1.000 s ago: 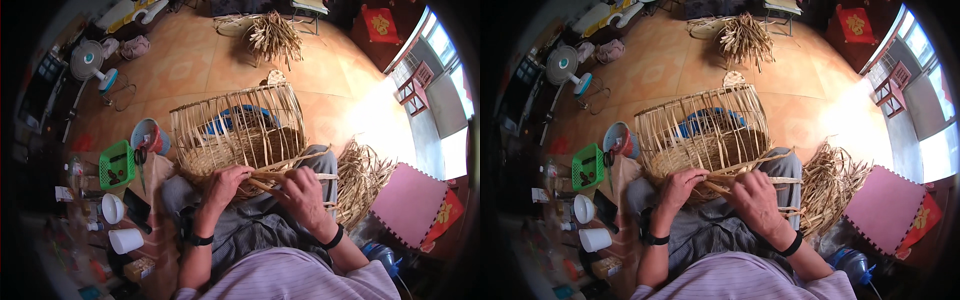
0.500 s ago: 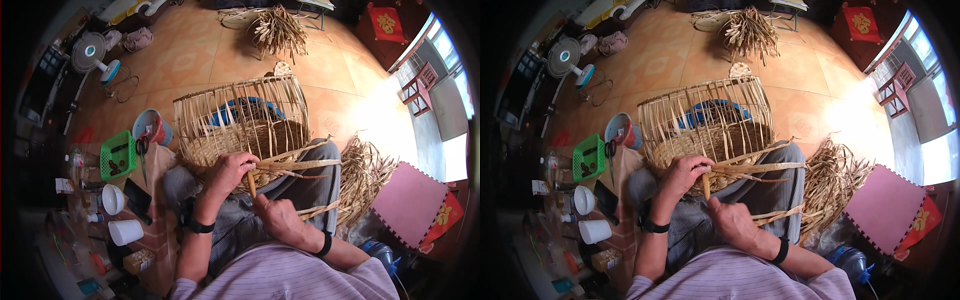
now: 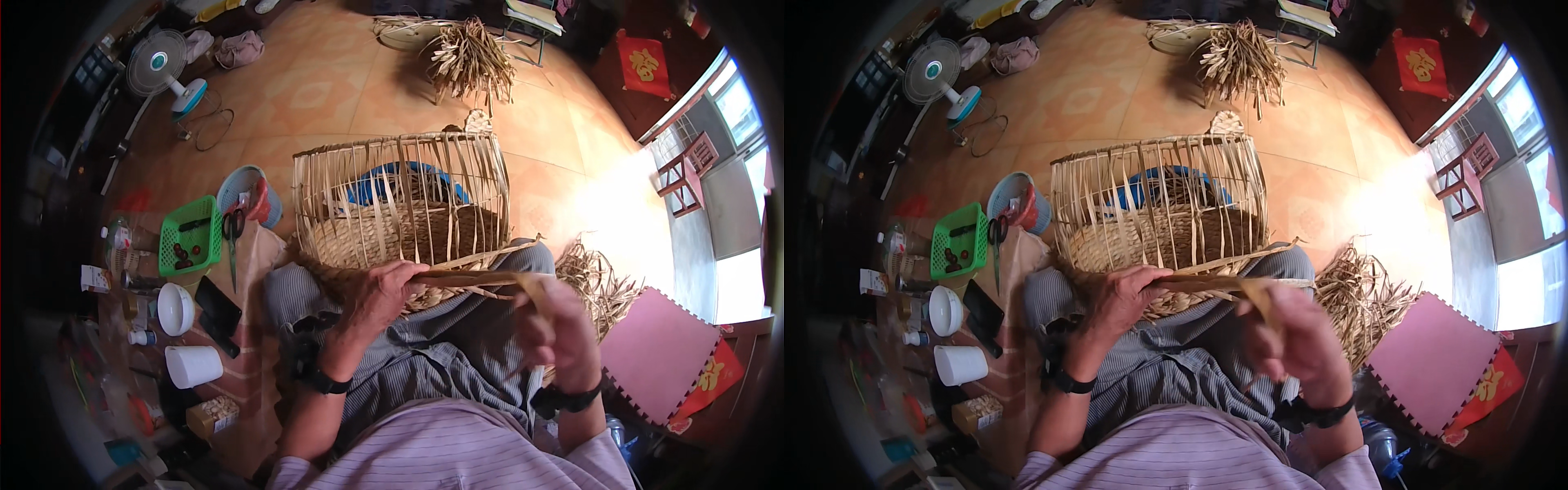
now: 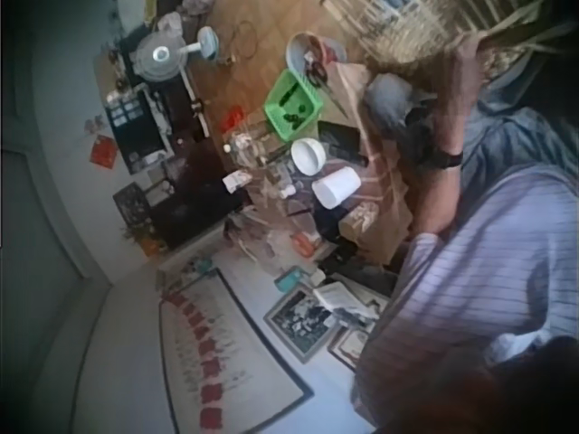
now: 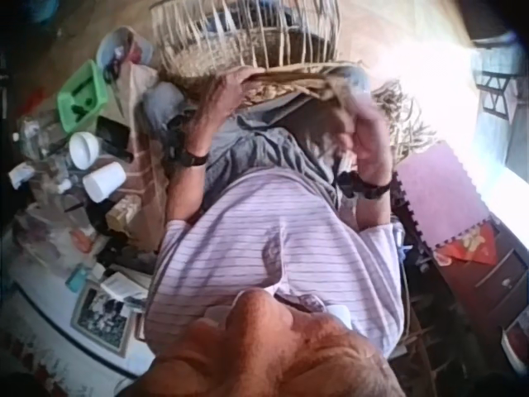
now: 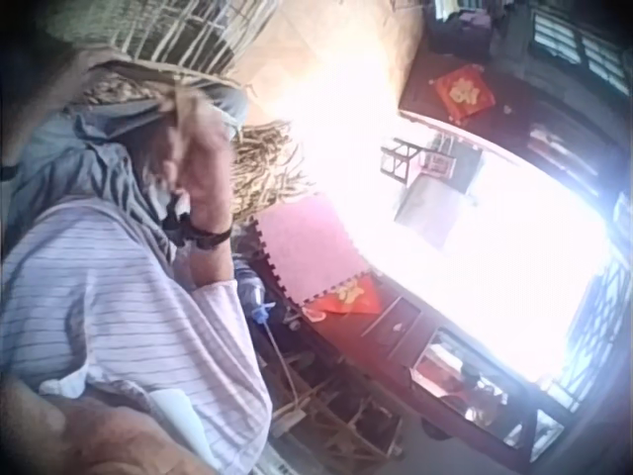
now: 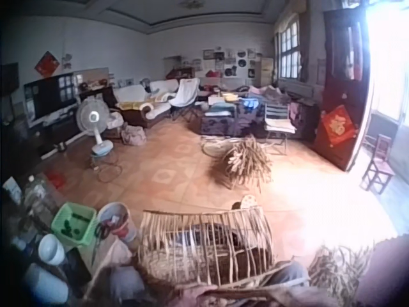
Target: Weaving a basket using straw or bamboo strips.
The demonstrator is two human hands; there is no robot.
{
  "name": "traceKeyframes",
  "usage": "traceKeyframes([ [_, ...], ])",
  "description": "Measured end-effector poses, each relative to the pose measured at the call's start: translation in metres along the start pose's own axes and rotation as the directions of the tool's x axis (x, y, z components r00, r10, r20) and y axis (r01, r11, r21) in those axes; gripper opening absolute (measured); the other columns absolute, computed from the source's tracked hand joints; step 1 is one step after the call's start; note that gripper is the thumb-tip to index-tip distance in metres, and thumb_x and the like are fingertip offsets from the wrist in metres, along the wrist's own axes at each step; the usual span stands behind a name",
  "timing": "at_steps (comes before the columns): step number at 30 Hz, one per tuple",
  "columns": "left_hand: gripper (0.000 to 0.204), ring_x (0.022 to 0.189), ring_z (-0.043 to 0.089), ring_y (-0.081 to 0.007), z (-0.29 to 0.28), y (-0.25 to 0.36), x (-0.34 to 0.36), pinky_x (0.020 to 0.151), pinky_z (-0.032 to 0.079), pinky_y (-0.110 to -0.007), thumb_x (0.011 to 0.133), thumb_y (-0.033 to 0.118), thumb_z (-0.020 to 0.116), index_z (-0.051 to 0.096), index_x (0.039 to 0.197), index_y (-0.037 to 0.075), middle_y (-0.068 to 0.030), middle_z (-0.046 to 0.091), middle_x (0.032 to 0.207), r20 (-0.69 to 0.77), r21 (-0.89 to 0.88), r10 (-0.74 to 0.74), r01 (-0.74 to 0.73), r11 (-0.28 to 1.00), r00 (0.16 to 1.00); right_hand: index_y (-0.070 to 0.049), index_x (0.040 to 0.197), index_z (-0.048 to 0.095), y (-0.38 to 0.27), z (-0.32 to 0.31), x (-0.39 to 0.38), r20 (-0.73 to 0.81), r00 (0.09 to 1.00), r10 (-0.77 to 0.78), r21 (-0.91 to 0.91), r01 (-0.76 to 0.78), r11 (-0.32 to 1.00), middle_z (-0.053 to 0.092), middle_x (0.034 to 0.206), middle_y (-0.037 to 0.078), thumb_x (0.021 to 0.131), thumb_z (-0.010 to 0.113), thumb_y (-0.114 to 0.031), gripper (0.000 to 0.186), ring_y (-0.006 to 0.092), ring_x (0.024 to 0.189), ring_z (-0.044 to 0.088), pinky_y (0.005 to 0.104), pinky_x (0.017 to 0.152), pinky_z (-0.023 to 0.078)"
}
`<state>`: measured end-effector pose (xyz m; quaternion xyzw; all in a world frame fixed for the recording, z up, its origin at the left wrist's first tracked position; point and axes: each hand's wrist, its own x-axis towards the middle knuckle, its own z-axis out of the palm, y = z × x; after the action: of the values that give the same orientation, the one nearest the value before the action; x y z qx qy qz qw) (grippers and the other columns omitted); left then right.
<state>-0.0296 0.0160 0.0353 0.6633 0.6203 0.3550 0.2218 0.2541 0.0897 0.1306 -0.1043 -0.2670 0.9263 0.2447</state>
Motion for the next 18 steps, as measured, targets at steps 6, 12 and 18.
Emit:
traceKeyframes([
  [6, 0.021, 0.086, 0.075, -0.0318, 0.004, 0.009, 0.007, 0.074, 0.057, -0.040, 0.091, 0.012, 0.077, 0.075, 0.111, 0.004, -0.0150, 0.076, 0.095, -0.069, 0.029, -0.108, 0.111, 0.993, 0.992, 0.004, 0.105, 0.068, -0.008, -0.042, -0.020, 0.155, 0.908, -0.390, -0.286, 0.419, 0.862, 0.073, 0.092, 0.018, 0.110, 0.052, -0.018, 0.028, 0.0296, 0.075, 0.075, 0.0410, 0.066, 0.063],
  [12, 0.017, 0.087, 0.076, -0.0316, 0.003, 0.011, 0.011, 0.075, 0.057, -0.040, 0.091, 0.012, 0.078, 0.076, 0.106, 0.004, -0.0146, 0.076, 0.093, -0.041, 0.023, -0.165, 0.166, 0.986, 0.985, 0.001, 0.136, 0.056, 0.053, -0.013, 0.049, -0.299, 0.948, -0.112, -0.749, -0.160, 0.644, 0.072, 0.091, 0.006, 0.102, 0.074, -0.026, 0.047, 0.0118, 0.071, 0.069, 0.0256, 0.061, 0.057],
  [18, 0.051, 0.094, 0.074, -0.0363, 0.008, 0.018, 0.009, 0.080, 0.057, -0.045, 0.091, 0.015, 0.078, 0.060, 0.139, 0.008, -0.0202, 0.074, 0.098, 0.041, 0.216, -0.230, 0.216, 0.952, 0.972, -0.003, 0.099, 0.067, 0.037, -0.052, 0.111, -0.328, 0.872, -0.363, -0.603, 0.102, 0.791, 0.070, 0.081, 0.003, 0.105, 0.070, -0.027, 0.025, 0.0109, 0.073, 0.068, 0.0258, 0.065, 0.053],
])
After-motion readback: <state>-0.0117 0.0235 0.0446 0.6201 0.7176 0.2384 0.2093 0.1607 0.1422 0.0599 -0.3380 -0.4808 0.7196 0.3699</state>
